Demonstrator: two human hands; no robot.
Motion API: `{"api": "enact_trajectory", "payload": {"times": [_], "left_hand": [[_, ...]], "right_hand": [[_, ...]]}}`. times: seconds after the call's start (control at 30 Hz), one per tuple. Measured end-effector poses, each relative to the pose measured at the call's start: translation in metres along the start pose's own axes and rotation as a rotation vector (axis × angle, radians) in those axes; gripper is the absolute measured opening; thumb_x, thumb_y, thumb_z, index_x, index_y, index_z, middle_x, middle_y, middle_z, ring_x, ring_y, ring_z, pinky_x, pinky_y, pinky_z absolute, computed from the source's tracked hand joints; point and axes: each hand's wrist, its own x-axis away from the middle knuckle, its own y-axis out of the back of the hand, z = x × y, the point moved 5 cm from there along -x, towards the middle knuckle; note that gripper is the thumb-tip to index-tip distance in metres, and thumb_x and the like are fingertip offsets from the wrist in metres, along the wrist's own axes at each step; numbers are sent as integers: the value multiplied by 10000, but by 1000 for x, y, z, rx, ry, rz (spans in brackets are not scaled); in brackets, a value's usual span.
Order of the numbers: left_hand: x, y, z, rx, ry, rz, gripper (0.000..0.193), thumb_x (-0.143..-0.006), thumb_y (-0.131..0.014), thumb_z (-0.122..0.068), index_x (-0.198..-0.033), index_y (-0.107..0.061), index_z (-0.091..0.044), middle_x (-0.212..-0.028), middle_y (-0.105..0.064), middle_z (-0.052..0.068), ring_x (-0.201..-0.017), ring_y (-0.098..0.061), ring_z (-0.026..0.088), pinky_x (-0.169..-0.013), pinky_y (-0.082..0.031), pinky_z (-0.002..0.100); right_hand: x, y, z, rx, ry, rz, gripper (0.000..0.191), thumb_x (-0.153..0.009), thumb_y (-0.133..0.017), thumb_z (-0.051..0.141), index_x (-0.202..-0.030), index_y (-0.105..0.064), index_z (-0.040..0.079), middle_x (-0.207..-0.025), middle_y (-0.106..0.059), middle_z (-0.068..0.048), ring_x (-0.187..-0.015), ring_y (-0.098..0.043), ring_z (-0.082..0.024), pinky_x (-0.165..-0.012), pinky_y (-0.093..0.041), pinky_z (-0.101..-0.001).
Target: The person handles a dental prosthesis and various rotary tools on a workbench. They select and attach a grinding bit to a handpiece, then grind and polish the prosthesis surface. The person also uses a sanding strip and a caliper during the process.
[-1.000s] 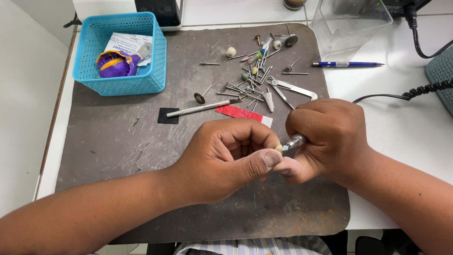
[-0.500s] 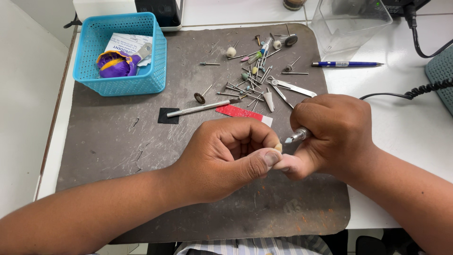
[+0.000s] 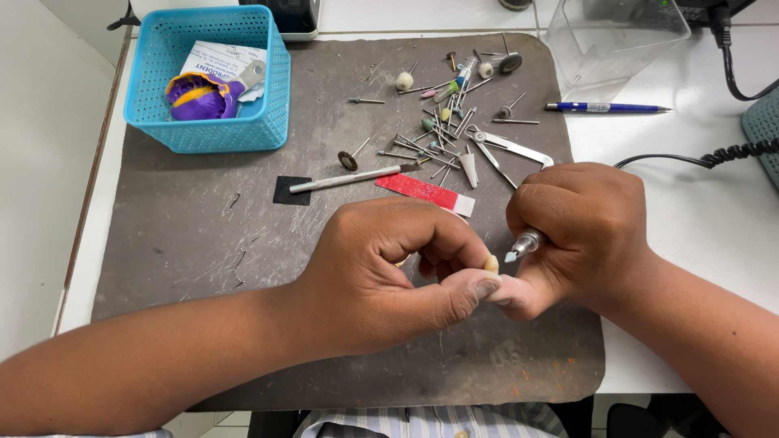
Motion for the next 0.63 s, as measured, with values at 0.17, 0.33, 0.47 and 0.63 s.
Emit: {"api": "enact_trajectory", "payload": {"times": [0.17, 0.33, 0.47, 0.63], "left_hand": [[4, 2, 0, -77, -54, -10, 123, -1009, -762, -207, -998, -733, -88, -820, -734, -23, -702, -646, 18, -630, -533, 175], [3, 1, -1, -71, -57, -5, 130, -1009, -769, -218, -998, -736, -92, -825, -738, -20, -705, -652, 18, -629, -533, 174], [3, -2, 3, 19, 0, 11, 135, -1011, -760, -212, -1009, -739, -79, -835, -744, -9, -717, -664, 25, -675, -538, 205], [4, -5, 10, 160, 77, 37, 154, -1018, -750, -218, -1047, -739, -67, -903, -747, 18, -788, -678, 50, -699, -569, 219]], "right_hand": [[-1, 1, 3, -16, 26, 2, 668, -770, -654, 727, -624, -484, 98, -557, -438, -58, -500, -503, -241, -434, -384, -330], [-2, 0, 4, -38, 42, 5, 660, -753, -655, 721, -608, -477, 102, -538, -418, -53, -481, -485, -240, -465, -366, -359], [-2, 1, 4, -67, 42, 3, 640, -768, -685, 688, -619, -467, 105, -562, -426, -61, -494, -478, -250, -478, -362, -360], [-1, 0, 3, -86, 50, 4, 636, -730, -686, 682, -610, -455, 102, -547, -401, -70, -482, -468, -258, -469, -358, -367]]}}
